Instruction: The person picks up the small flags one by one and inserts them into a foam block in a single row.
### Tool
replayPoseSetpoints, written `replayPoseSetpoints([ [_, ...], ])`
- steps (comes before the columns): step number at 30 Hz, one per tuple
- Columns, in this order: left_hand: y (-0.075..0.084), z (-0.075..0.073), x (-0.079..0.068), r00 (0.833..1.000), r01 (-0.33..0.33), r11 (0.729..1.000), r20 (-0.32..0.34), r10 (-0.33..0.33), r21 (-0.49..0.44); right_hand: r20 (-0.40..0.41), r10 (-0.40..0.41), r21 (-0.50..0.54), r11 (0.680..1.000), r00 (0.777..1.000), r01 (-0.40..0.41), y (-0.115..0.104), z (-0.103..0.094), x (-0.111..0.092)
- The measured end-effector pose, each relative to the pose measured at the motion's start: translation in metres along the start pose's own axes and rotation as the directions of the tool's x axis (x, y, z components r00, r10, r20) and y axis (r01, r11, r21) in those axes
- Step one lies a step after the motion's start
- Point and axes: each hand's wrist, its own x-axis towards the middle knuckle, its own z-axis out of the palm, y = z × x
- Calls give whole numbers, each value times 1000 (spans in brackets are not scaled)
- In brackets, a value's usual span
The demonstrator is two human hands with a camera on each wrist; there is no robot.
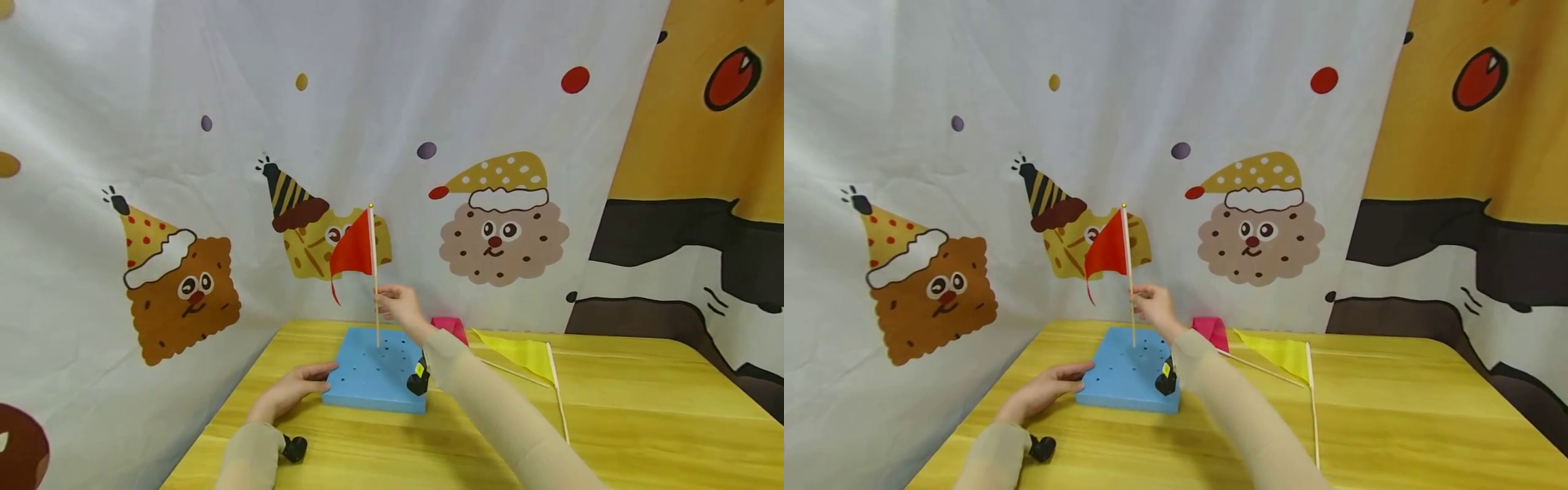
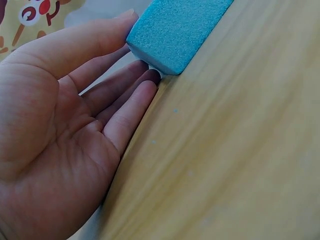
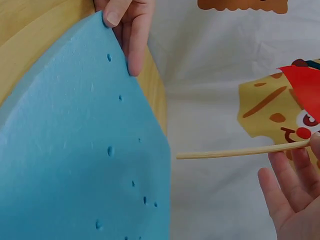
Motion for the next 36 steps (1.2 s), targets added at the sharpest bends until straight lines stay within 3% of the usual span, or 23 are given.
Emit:
replayPoseSetpoints([
  [16,7,1,1,1000,0,1000,-9,0,4,-30,3,22,1000,1000,-2,20,23,4],
  [36,2,2,0,1000,-1,1000,-28,1,-11,-22,12,42,999,1000,-11,39,31,7],
])
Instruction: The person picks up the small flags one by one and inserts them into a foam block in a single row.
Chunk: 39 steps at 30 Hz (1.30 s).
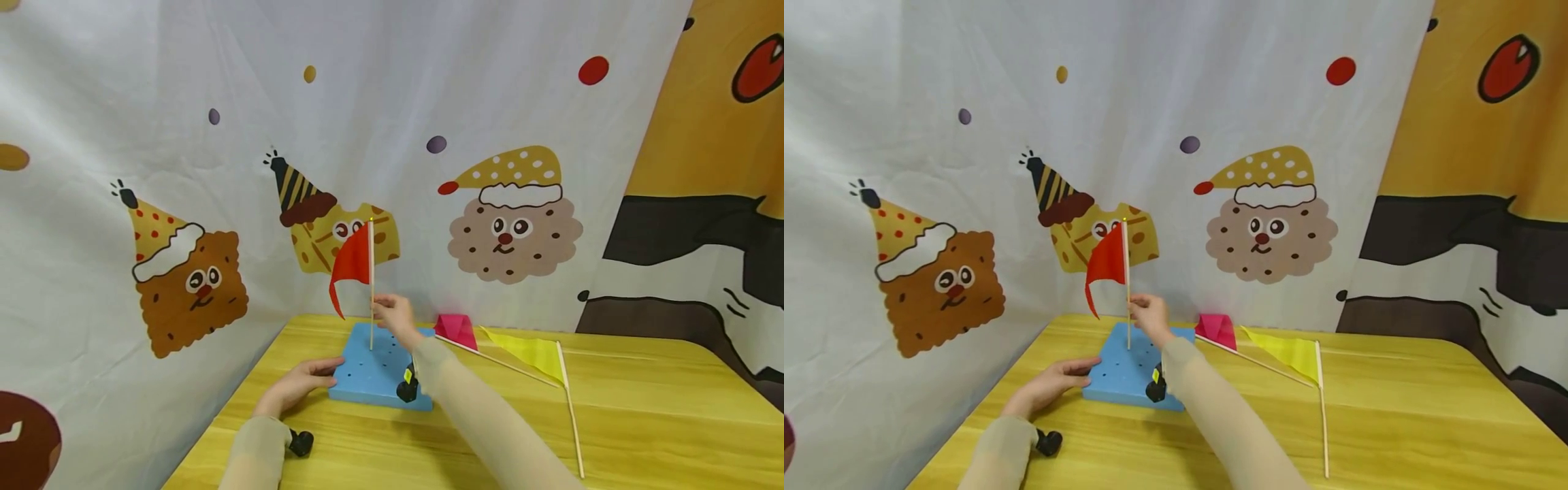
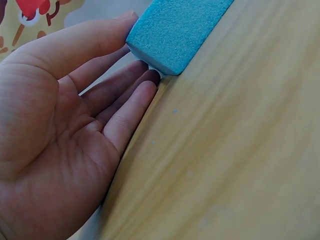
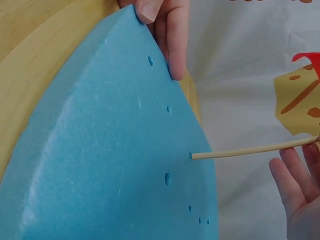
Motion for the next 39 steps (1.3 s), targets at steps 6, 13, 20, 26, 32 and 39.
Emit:
replayPoseSetpoints([
  [6,2,1,0,1000,1,1000,-10,-1,-1,6,-20,-23,1000,1000,20,3,0,1],
  [13,0,1,1,1000,13,1000,-17,-13,-1,15,-19,-27,999,1000,19,1,2,-2],
  [20,2,1,0,1000,19,1000,-7,-19,-7,2,-23,-48,999,1000,23,-1,2,-4],
  [26,2,0,0,1000,17,1000,-3,-17,-1,21,-19,-43,999,1000,20,0,2,-5],
  [32,0,1,1,1000,7,1000,-5,-7,3,52,-17,-75,997,998,21,9,5,-8],
  [39,1,-1,1,1000,11,1000,-4,-11,9,50,-22,-70,997,999,25,12,7,-11],
])
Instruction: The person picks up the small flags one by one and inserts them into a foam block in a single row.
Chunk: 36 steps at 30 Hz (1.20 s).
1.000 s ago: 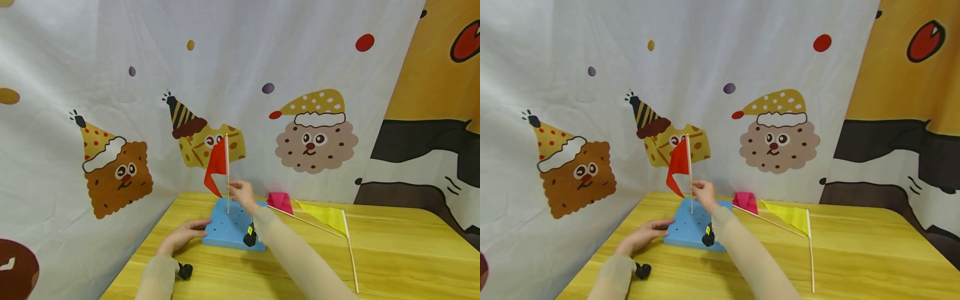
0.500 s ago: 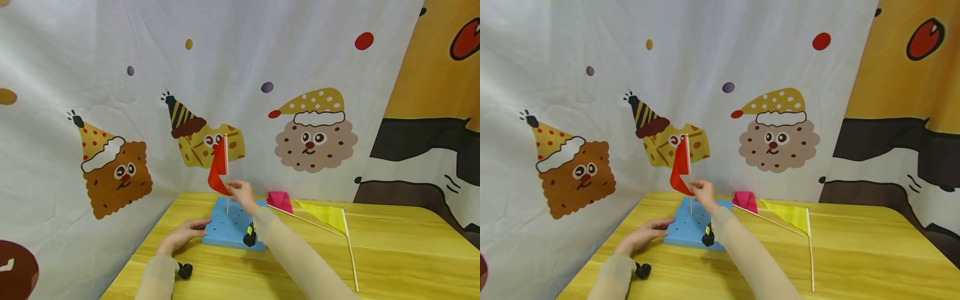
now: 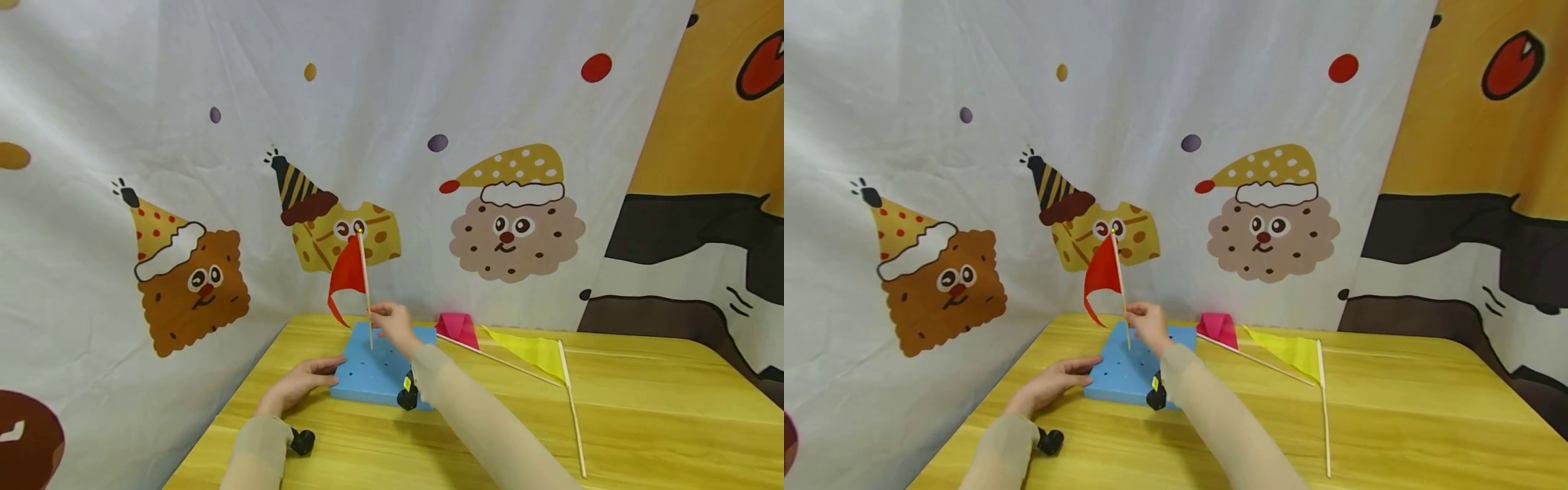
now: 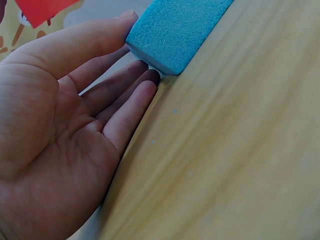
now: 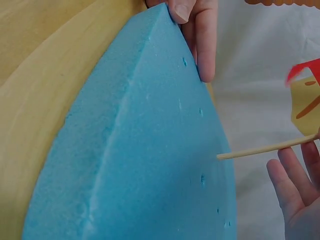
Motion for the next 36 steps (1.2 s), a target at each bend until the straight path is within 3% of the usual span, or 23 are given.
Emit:
replayPoseSetpoints([
  [12,3,5,5,1000,-9,1000,22,9,-5,18,31,13,999,999,-31,6,-16,-2],
  [18,2,7,6,999,-15,1000,35,14,15,83,42,-9,999,996,-41,3,-38,-9],
  [22,0,6,5,999,-10,1000,38,9,21,159,17,-83,997,987,-3,-7,-65,-22],
  [25,-1,5,5,999,-10,1000,38,9,21,190,-9,-181,982,982,44,-3,-92,-28],
  [31,-1,3,4,999,-11,1000,33,10,17,177,-108,-387,906,978,170,18,-150,-47],
  [36,-1,0,-1,999,-17,1000,34,17,19,119,-44,-437,895,992,92,26,-195,-65],
])
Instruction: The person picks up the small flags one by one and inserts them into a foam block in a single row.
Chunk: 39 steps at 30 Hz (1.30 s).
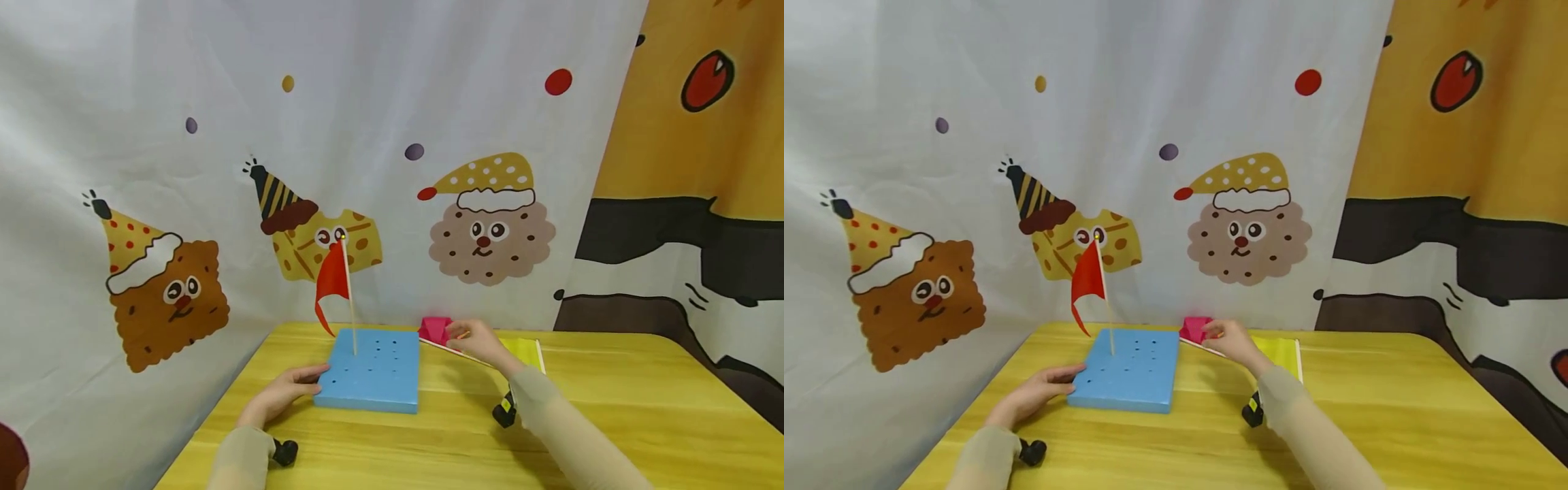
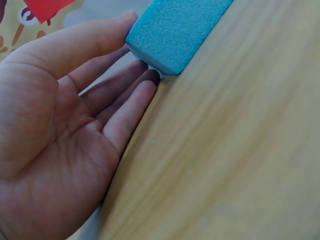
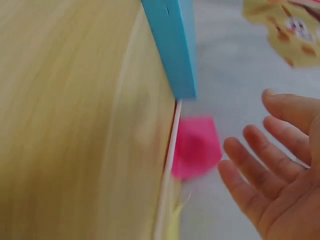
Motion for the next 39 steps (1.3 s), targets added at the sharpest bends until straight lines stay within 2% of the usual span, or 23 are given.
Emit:
replayPoseSetpoints([
  [3,0,-2,-4,1000,4,1000,4,-4,0,-24,42,-56,998,999,-43,14,-13,-11],
  [6,-1,-3,-7,1000,14,1000,-3,-14,-5,-39,52,-196,979,998,-59,24,-20,-19],
  [9,-2,-4,-10,999,33,999,-20,-33,-18,-12,61,-364,930,998,-61,29,-22,-24],
  [13,-5,-6,-14,998,54,998,-39,-55,-26,47,72,-484,874,996,-41,28,-21,-27],
  [20,-4,-6,-13,999,42,999,-23,-43,-14,67,113,-571,819,991,-55,25,-17,-30],
  [27,-1,-6,-9,999,47,999,-13,-47,-7,18,151,-610,784,988,-109,28,-16,-29],
  [34,1,-3,-4,999,41,999,-15,-41,2,17,164,-627,770,986,-117,30,-16,-32],
  [39,0,0,-1,998,56,998,-8,-56,-12,14,172,-592,795,985,-131,26,-24,-40],
])
